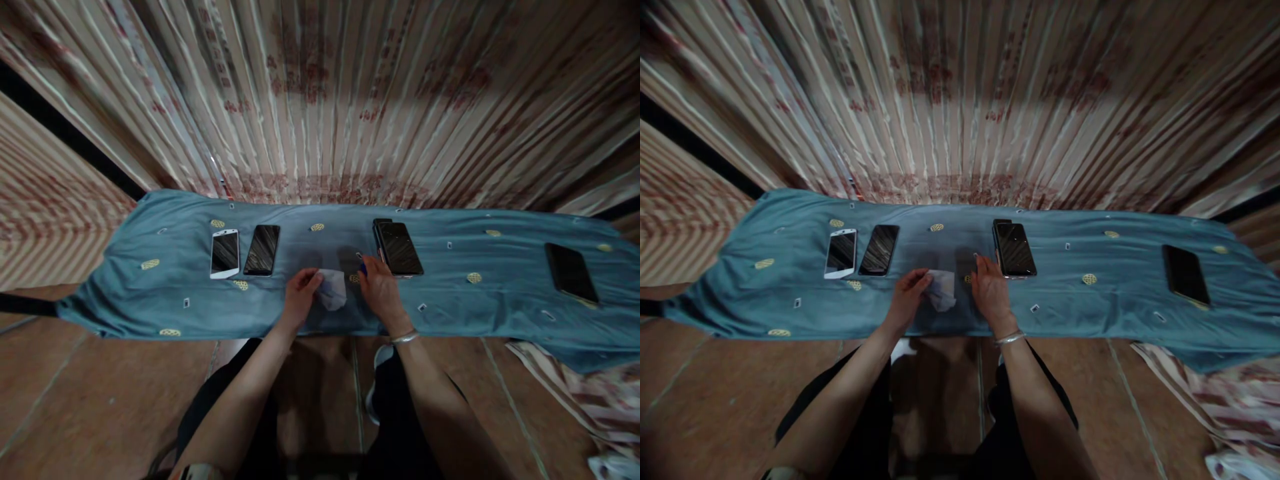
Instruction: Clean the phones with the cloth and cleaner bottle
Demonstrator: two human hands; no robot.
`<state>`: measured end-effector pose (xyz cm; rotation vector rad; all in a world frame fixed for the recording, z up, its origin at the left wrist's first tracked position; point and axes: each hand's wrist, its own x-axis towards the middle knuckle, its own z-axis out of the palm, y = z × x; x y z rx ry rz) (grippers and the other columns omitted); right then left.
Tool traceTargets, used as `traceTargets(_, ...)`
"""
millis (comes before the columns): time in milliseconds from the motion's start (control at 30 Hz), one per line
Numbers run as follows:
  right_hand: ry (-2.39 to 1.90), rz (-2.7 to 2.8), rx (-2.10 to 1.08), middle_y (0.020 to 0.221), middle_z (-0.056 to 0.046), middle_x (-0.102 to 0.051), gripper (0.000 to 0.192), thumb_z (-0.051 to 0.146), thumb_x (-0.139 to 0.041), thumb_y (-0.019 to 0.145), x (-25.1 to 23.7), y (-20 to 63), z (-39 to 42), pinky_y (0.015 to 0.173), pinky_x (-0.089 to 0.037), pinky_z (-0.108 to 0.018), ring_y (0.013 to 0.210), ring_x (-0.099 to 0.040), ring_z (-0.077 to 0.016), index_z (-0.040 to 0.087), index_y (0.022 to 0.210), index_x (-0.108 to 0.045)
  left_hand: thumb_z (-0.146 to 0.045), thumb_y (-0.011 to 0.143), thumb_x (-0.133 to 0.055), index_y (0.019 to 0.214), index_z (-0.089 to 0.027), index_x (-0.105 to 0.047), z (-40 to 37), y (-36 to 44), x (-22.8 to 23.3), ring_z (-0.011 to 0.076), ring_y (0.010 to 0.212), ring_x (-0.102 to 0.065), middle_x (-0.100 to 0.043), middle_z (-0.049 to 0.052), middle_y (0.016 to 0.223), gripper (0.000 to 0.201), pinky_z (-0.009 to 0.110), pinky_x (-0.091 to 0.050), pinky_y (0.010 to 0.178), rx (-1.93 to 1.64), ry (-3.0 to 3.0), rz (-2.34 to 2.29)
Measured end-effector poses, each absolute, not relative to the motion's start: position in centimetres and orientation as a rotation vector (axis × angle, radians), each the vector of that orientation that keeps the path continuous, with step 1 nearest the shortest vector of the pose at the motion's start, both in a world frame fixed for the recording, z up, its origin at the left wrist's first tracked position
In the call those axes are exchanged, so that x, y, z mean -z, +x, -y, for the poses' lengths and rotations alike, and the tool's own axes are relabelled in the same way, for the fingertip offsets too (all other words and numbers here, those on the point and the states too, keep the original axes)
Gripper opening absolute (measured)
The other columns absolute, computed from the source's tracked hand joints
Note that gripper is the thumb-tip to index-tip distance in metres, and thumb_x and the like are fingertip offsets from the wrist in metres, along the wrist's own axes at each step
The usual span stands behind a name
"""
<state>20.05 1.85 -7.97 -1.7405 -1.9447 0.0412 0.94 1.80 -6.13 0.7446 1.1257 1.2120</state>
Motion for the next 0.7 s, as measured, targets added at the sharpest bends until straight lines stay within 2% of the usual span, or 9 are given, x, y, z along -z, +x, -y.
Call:
traceTargets(133,-1.863,1.973,-0.029,0.124,-0.024,-0.063,0.047,0.013,-0.049,0.088,8.7,19.5,-1.6,0.099,-0.046,-0.044,0.117,-0.059,-0.0312,0.007,0.135,-0.05,-0.03,0.067,-0.079,0.089,-0.016,-0.067,-1.2,0.0,5.3,0.0118,0.072,-0.062,-0.068,0.001,0.081,0.03,0.024,-0.049,0.065,-1.169,0.446,-0.92)
traceTargets(233,-1.905,1.981,-0.02,0.115,-0.024,-0.067,0.046,0.008,-0.043,0.088,9.1,19.3,-1.4,0.097,-0.046,-0.046,0.11,-0.061,-0.032,0.007,0.134,-0.052,-0.021,0.069,-0.077,0.096,-0.016,-0.065,-1.0,-0.3,5.3,0.012,0.074,-0.064,-0.068,0.002,0.085,0.03,0.024,-0.05,0.066,-1.14,0.353,-0.87)
traceTargets(367,-1.873,1.913,-0.15,0.108,-0.023,-0.07,0.046,0.008,-0.044,0.086,8.9,19.5,-1.5,0.097,-0.047,-0.048,0.105,-0.064,-0.0318,0.008,0.131,-0.057,-0.005,0.066,-0.07,0.112,-0.019,-0.058,-0.9,-0.5,5.8,0.0106,0.071,-0.063,-0.068,0.0,0.082,0.049,0.024,-0.05,0.067,-1.132,0.298,-0.924)
traceTargets(500,-1.657,1.567,-0.655,0.118,-0.015,-0.071,0.047,0.026,-0.063,0.081,7.9,19.3,-1.8,0.102,-0.048,-0.049,0.111,-0.065,-0.0294,0.015,0.126,-0.061,0.002,0.062,-0.061,0.14,-0.028,-0.041,-0.7,-0.9,5.7,0.0102,0.069,-0.063,-0.067,-0.005,0.078,0.086,0.023,-0.05,0.066,-1.143,0.365,-0.942)
traceTargets(600,-1.4,1.135,-1.235,0.107,-0.008,-0.075,0.045,0.038,-0.068,0.078,6.7,18.5,-1.7,0.09,-0.057,-0.041,0.098,-0.071,-0.0236,0.02,0.119,-0.065,0.004,0.057,-0.056,0.148,-0.029,-0.031,-0.6,-1.1,5.2,0.0124,0.074,-0.065,-0.068,-0.005,0.079,0.1,0.025,-0.05,0.069,-1.143,0.411,-0.934)
traceTargets(633,-1.317,0.988,-1.385,0.104,-0.006,-0.076,0.043,0.039,-0.07,0.076,6.2,18.2,-1.6,0.083,-0.059,-0.037,0.091,-0.072,-0.0213,0.022,0.116,-0.066,0.004,0.056,-0.056,0.148,-0.027,-0.033,-0.6,-1.1,5.1,0.0135,0.077,-0.066,-0.069,-0.004,0.08,0.1,0.026,-0.051,0.07,-1.144,0.422,-0.93)
traceTargets(700,-1.175,0.765,-1.561,0.099,-0.004,-0.077,0.036,0.034,-0.072,0.074,5.3,17.7,-1.3,0.074,-0.06,-0.029,0.081,-0.072,-0.0164,0.023,0.108,-0.069,0.002,0.054,-0.055,0.139,-0.023,-0.047,-0.7,-1.2,5.0,0.0157,0.084,-0.068,-0.071,-0.001,0.085,0.089,0.028,-0.052,0.075,-1.156,0.445,-0.923)
